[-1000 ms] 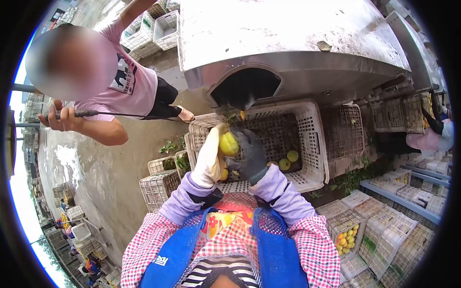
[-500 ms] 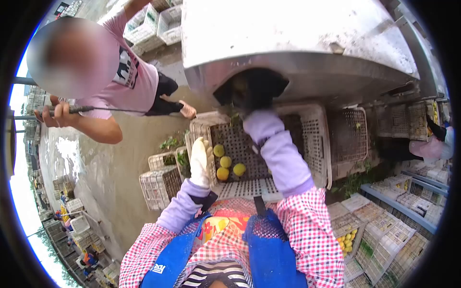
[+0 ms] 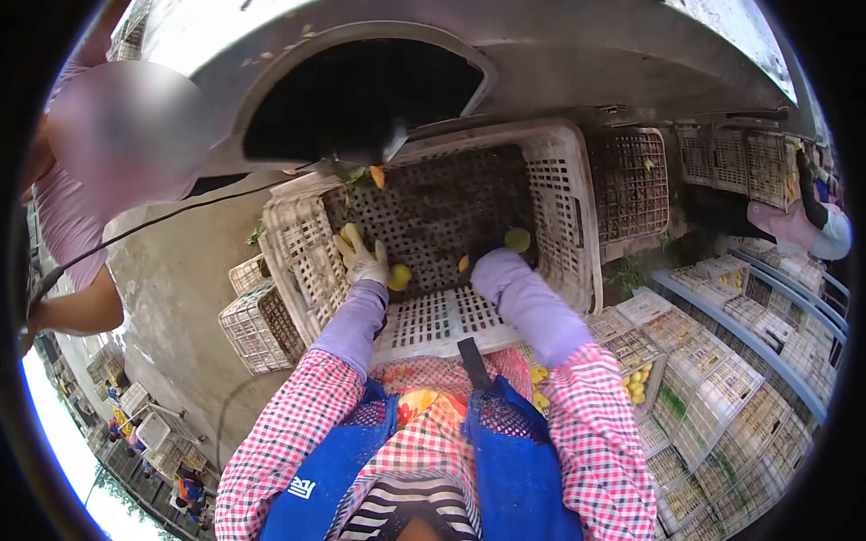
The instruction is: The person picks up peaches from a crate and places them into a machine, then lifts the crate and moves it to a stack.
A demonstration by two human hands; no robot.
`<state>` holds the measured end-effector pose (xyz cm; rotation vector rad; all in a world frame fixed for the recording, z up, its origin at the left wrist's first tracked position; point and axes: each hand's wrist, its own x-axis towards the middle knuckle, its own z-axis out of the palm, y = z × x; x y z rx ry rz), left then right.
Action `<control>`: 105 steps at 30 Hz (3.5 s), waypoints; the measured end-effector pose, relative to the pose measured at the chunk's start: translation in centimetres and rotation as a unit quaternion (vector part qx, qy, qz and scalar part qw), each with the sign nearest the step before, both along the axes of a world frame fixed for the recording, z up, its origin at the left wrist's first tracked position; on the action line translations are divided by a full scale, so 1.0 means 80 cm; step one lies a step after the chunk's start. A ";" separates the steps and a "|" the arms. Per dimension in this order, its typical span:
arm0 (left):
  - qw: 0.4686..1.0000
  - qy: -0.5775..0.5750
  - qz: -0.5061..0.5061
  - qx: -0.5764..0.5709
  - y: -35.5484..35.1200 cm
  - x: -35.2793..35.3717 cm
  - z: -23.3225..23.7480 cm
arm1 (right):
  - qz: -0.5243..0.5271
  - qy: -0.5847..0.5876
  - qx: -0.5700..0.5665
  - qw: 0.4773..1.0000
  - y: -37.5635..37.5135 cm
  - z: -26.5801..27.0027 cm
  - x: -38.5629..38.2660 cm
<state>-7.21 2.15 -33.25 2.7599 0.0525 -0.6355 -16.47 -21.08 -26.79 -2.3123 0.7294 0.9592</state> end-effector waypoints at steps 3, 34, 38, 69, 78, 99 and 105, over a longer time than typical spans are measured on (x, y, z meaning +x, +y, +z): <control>0.996 -0.071 0.021 -0.053 -0.006 0.012 -0.024 | 0.045 0.016 0.022 0.999 0.019 -0.034 0.011; 0.785 -0.008 0.086 -0.613 -0.015 0.106 0.395 | -0.059 -0.591 -0.181 0.784 0.045 0.277 0.210; 0.752 0.119 0.115 -0.638 0.004 0.093 0.403 | -0.063 -0.525 -0.122 0.840 0.033 0.269 0.218; 0.714 0.147 0.132 -0.671 -0.017 0.104 0.412 | -0.038 -0.621 -0.252 0.741 0.043 0.226 0.214; 0.613 0.171 0.171 -0.752 -0.014 0.112 0.367 | 0.002 -0.244 0.069 0.967 0.021 0.309 0.220; 0.703 0.252 0.089 -0.659 -0.026 0.114 0.401 | -0.042 -0.668 -0.132 0.731 0.077 0.298 0.148; 0.786 0.172 0.210 -0.555 0.032 0.097 0.262 | -0.092 -0.584 -0.099 0.801 0.040 0.281 0.220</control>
